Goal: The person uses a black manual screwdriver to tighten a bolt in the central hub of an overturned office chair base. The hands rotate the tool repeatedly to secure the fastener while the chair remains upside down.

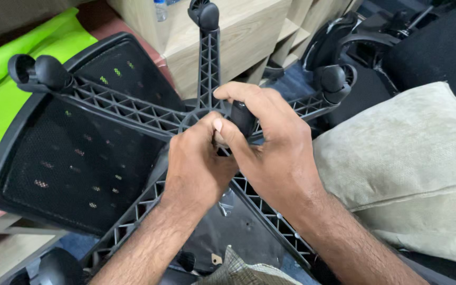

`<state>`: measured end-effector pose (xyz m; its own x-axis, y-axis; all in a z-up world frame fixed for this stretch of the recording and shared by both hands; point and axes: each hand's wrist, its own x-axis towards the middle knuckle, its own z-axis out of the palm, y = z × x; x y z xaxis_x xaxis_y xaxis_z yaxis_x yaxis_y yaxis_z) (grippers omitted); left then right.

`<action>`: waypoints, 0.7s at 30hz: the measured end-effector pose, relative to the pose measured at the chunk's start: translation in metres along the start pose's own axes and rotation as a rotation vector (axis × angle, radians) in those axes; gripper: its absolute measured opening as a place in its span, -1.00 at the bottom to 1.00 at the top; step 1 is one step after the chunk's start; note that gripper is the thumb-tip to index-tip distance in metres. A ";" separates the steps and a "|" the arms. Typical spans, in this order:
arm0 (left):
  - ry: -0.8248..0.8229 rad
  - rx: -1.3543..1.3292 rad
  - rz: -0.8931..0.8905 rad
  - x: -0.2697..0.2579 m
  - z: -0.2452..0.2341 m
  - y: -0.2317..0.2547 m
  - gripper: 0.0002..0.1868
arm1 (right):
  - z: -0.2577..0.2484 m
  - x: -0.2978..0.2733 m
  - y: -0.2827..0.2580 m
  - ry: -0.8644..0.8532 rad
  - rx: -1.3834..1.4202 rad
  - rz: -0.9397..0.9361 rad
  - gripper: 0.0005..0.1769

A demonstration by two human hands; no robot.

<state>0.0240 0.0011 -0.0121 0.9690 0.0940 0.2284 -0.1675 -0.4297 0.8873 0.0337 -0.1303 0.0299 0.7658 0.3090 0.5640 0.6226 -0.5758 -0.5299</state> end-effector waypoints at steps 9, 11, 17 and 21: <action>-0.246 -0.032 0.047 0.003 -0.013 0.004 -0.69 | -0.004 -0.001 0.008 -0.028 0.109 -0.045 -0.54; -0.184 -0.022 0.071 0.002 -0.012 0.003 -0.70 | -0.002 0.000 0.007 -0.029 0.118 0.026 -0.58; -0.032 -0.032 0.147 0.002 0.003 -0.006 -0.75 | -0.001 0.002 0.007 0.017 0.132 -0.051 -0.68; -0.054 0.033 0.348 0.001 0.001 -0.012 -0.70 | -0.007 0.004 0.007 -0.061 0.217 0.070 -0.75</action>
<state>0.0272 0.0059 -0.0227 0.8631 -0.1111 0.4927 -0.4847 -0.4564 0.7462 0.0396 -0.1382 0.0328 0.8123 0.3231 0.4856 0.5830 -0.4231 -0.6936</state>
